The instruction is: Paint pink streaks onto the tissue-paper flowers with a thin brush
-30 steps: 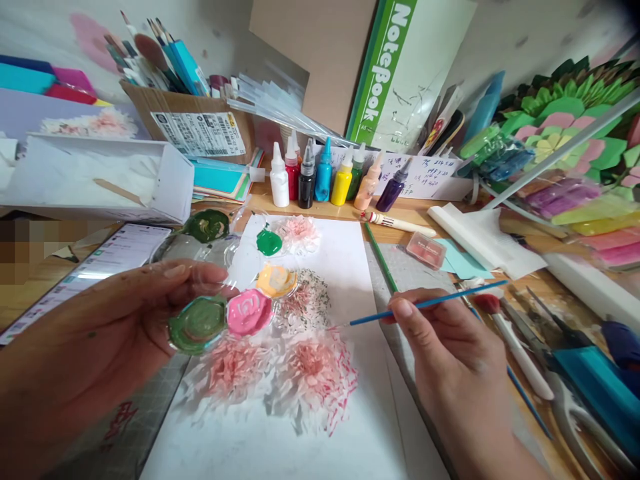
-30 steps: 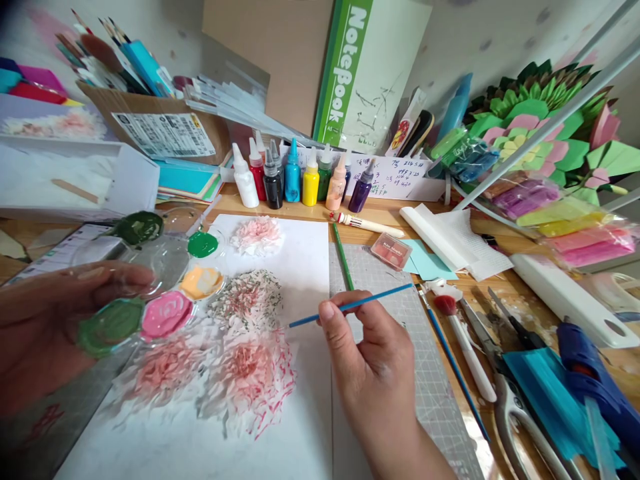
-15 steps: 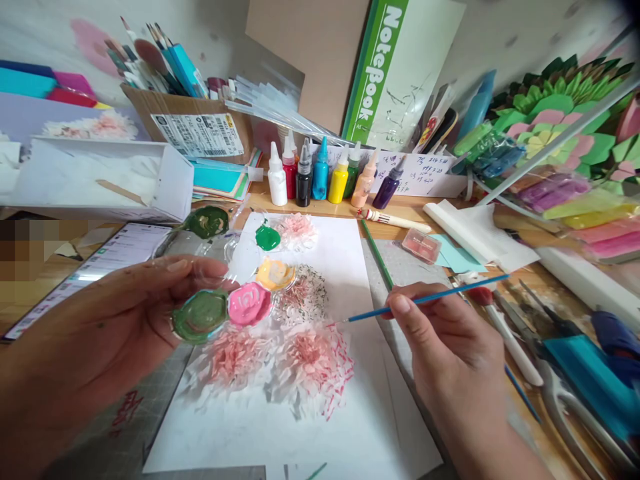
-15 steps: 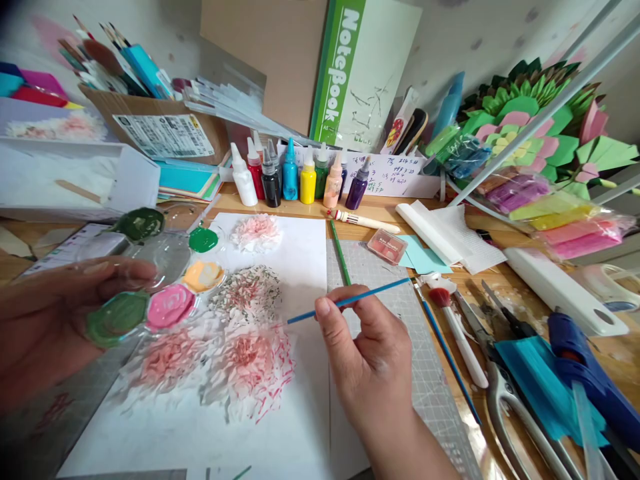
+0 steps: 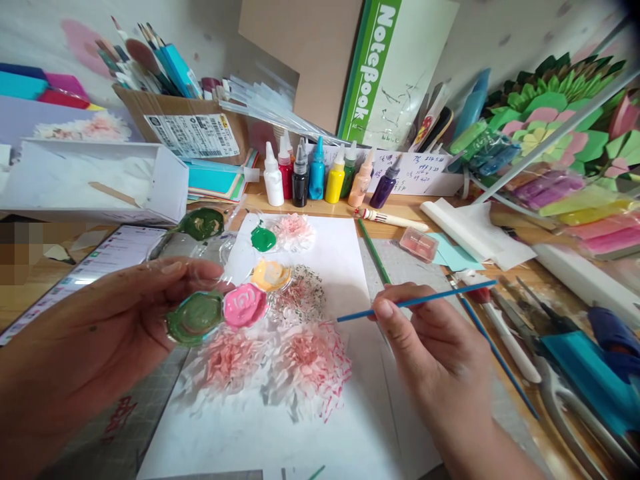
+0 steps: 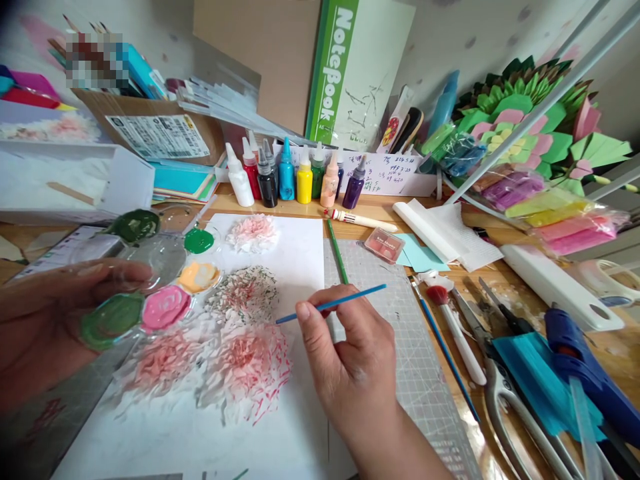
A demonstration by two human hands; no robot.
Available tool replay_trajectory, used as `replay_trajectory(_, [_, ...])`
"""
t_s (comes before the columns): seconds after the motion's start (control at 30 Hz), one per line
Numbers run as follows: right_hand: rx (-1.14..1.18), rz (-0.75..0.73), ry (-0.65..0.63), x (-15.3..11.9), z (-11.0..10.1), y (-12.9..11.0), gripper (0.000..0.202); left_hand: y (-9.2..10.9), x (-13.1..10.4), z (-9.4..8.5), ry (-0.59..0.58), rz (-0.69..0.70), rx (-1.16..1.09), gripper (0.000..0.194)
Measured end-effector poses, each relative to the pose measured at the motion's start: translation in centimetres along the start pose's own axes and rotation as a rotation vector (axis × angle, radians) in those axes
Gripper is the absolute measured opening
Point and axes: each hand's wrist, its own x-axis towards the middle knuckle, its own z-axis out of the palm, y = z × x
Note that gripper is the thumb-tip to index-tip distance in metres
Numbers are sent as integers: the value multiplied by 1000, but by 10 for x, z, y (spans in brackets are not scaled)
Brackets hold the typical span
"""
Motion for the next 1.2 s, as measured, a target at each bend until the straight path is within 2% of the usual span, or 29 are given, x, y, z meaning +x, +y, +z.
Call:
replay_trajectory(0.27, [27, -74, -2, 2, 1, -3, 11, -4, 2, -3, 3, -2, 25, 19])
replay_trajectory(0.57, [45, -103, -38, -2, -2, 0, 11, -3, 2, -2, 20, 22, 18, 26])
replay_trajectory(0.73, [60, -27, 53, -3, -8, 5, 9, 3, -7, 8, 42, 26, 3, 19])
replay_trajectory(0.83, [188, 5, 141, -5, -10, 3, 7, 4, -15, 14, -60, 17, 9, 17])
replay_trajectory(0.97, [242, -54, 196, -9, -8, -16, 15, 0, -20, 15, -210, 46, -32, 20])
replay_trajectory(1.1, [140, -205, 69, -8, -5, -38, 21, -5, -20, 14, -271, 64, -84, 12])
replay_trajectory(1.2, [108, -323, -43, -4, -3, -46, 25, -6, -23, 14, -298, 77, -93, 13])
